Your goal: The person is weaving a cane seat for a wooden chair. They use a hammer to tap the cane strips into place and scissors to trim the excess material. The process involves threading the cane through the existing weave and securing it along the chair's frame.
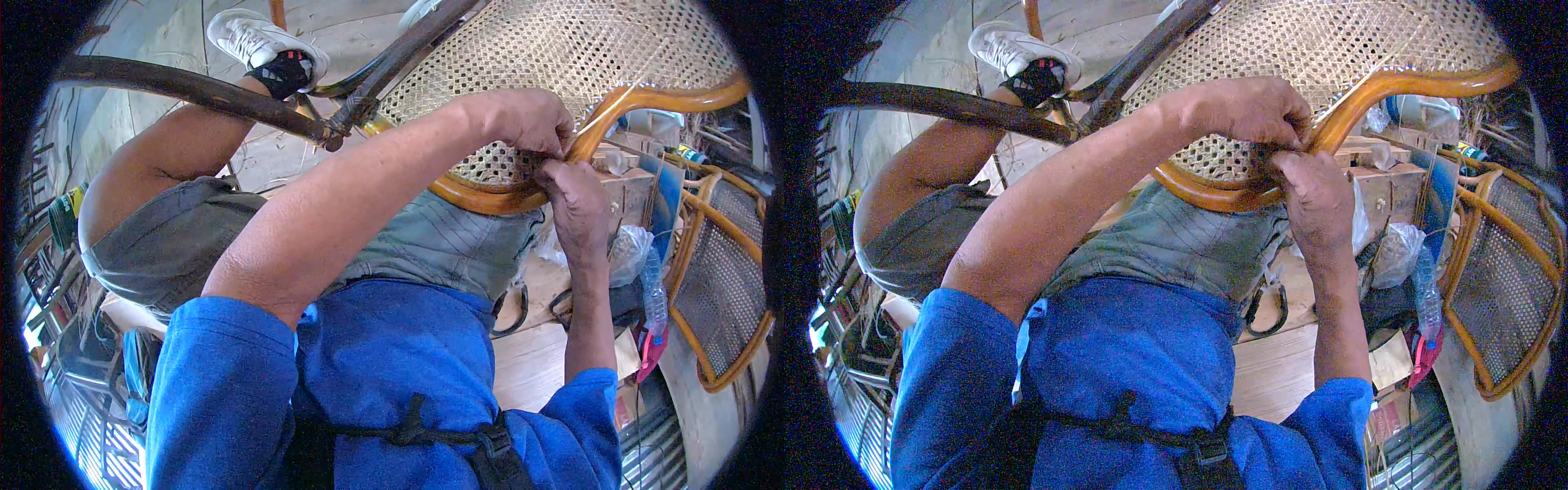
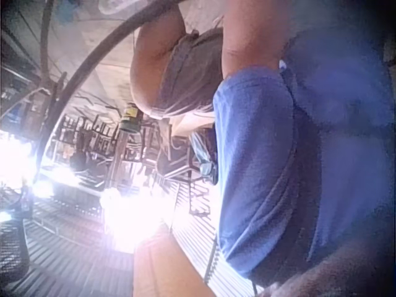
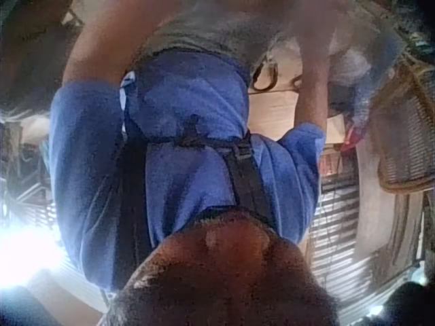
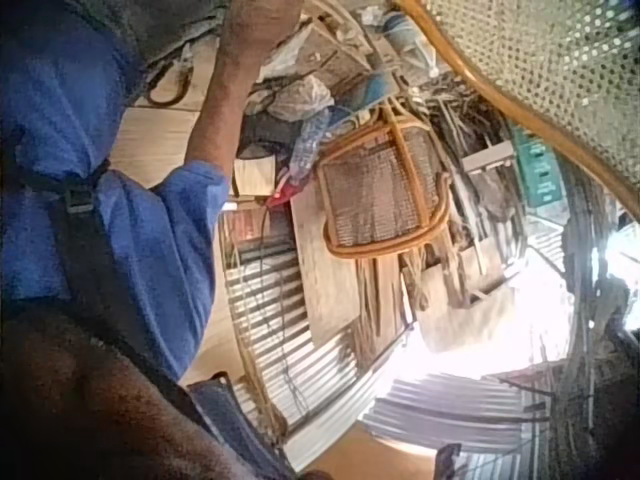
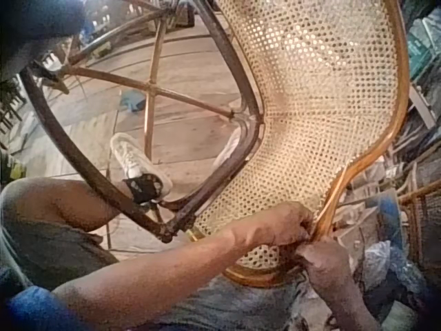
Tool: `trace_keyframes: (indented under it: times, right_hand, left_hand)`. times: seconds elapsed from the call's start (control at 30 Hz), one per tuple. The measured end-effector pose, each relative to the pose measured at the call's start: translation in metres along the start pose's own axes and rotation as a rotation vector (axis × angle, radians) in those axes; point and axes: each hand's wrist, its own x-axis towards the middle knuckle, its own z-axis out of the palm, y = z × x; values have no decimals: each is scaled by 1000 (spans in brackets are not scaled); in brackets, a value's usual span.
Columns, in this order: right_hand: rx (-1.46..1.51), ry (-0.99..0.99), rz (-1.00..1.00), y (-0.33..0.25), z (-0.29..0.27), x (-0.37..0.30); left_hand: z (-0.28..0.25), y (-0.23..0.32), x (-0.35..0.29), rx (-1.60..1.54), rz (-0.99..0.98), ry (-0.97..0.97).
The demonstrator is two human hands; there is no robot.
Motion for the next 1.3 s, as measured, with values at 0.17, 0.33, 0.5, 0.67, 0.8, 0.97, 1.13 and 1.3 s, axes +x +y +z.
trace_keyframes:
  times: [0.17, 0.33, 0.5, 0.67, 0.8, 0.97, 1.13, 1.3]
  right_hand:
    - [-41, 72, 103, -17, 2, 1]
    - [-77, 142, 70, -17, 13, -5]
    - [-104, 145, 50, -19, 14, -5]
    - [-148, 139, -6, -19, 14, -4]
    - [-217, 101, -33, -14, 14, -4]
    - [-241, 31, 10, -16, 12, -5]
    - [-275, 54, -69, -5, 19, -12]
    - [-262, 68, -46, -11, 17, -11]
  left_hand:
    - [-3, 6, 15, 84, -48, -110]
    - [-7, 21, 25, 180, -96, -185]
    - [-6, 28, 32, 256, -43, -189]
    - [-4, 29, 35, 296, -39, -193]
    - [-1, 30, 44, 330, -12, -228]
    - [-5, 40, 44, 314, -18, -277]
    - [-6, 43, 49, 351, -49, -329]
    - [-5, 44, 53, 373, -82, -303]
